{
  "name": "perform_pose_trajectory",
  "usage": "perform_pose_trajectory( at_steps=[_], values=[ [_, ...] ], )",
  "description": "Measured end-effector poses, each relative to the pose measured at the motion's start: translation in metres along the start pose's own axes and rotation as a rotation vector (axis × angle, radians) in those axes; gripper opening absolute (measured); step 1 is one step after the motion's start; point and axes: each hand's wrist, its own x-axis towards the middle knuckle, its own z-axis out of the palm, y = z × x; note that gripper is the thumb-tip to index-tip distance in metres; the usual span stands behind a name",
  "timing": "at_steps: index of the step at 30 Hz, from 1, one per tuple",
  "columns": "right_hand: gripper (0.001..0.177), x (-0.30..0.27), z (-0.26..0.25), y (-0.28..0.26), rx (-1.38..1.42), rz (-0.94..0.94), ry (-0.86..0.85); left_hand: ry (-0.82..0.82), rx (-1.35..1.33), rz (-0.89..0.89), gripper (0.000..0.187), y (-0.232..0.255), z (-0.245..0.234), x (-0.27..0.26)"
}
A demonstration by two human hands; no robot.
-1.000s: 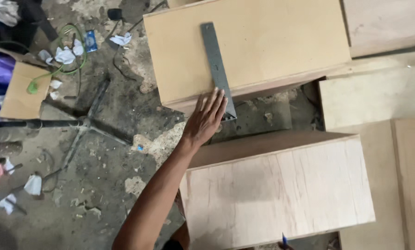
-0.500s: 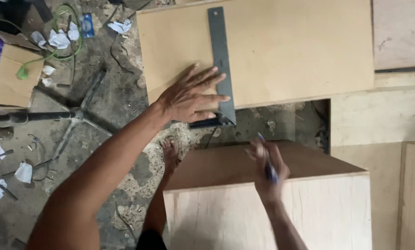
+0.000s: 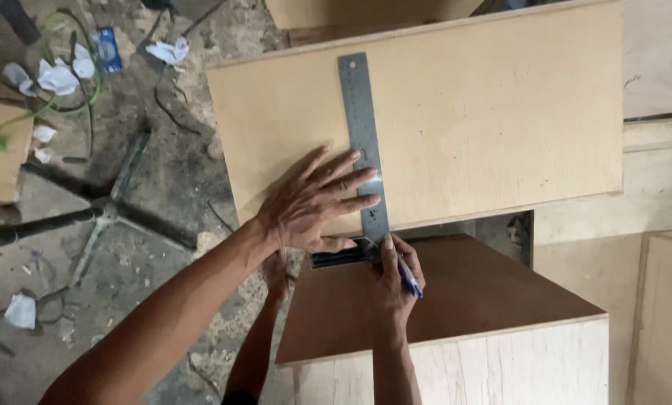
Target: The person marks lines on wooden boards using a square and a pen, moving between different boards and aligning the square before drawing.
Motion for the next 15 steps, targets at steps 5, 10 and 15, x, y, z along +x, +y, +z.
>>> perform_pose_trajectory(
  at_steps=[5, 10, 15],
  values=[
    [0.031, -0.008, -0.010, -0.031, -0.123, -0.152, -0.054, 0.001, 0.023, -0.016, 0.079, 0.002, 0.000, -0.001],
    [0.029, 0.011, -0.018, -0.090, -0.060, -0.635, -0.078, 0.000, 0.028, -0.027, 0.076, 0.005, 0.003, -0.001],
    [0.014, 0.073, 0.049, -0.105, -0.068, -0.724, -0.429, 0.021, 0.015, -0.034, 0.075, 0.007, 0.002, 0.000]
  ],
)
